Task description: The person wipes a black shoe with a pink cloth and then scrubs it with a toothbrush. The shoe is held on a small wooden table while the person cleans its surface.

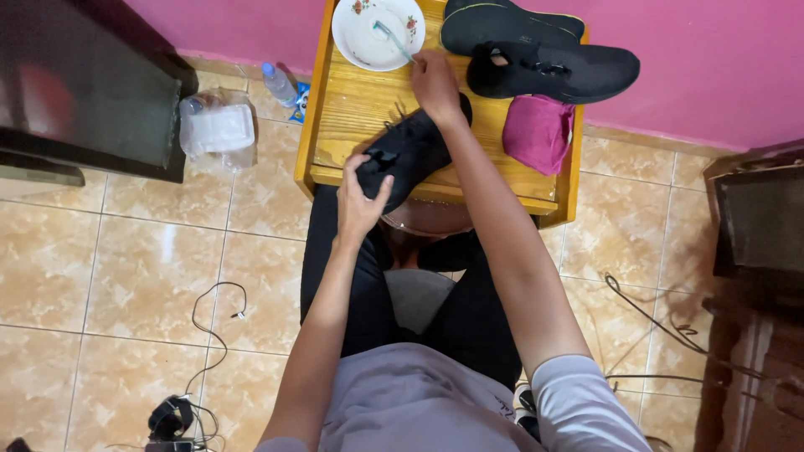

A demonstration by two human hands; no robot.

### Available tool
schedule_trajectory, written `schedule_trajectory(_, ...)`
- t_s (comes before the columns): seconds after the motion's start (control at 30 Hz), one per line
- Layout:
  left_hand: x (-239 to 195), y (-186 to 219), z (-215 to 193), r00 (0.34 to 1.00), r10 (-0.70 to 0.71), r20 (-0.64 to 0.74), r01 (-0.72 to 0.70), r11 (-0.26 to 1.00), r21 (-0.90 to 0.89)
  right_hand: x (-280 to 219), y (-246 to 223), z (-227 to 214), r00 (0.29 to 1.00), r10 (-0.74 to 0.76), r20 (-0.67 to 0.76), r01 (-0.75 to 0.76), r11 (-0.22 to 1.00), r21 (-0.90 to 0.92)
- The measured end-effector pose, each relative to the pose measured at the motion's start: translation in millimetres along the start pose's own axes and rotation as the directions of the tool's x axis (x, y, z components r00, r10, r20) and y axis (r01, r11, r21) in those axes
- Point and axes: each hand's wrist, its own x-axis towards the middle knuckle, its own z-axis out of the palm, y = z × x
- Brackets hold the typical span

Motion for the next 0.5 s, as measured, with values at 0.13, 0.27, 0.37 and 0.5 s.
schedule_trajectory(0.13,-5.1,-7.4,-2.2,0.998,0.050,0.042,-0.051,0.999,0.010,-4.8,-21.9,-5.7,1.000,0.005,0.015,-0.002,0.989,-0.150)
schedule_trajectory(0.27,-8.4,-7.1,-9.2,0.979,0.168,0.116,-0.162,0.985,-0.059,-2.5,-19.3,-5.0,0.995,-0.095,0.002,0.087,0.900,-0.428)
schedule_trajectory(0.37,-15.7,-4.2,-11.7,0.984,0.097,0.151,-0.096,0.995,-0.017,-7.4,-25.1,-10.1,0.998,-0.031,0.054,0.045,0.957,-0.287)
schedule_trajectory(0.5,-20.5,-9.7,-9.4,0.985,0.008,0.171,-0.016,0.999,0.048,-11.2,-28.0,-11.3,0.996,-0.086,0.016,0.087,0.977,-0.194)
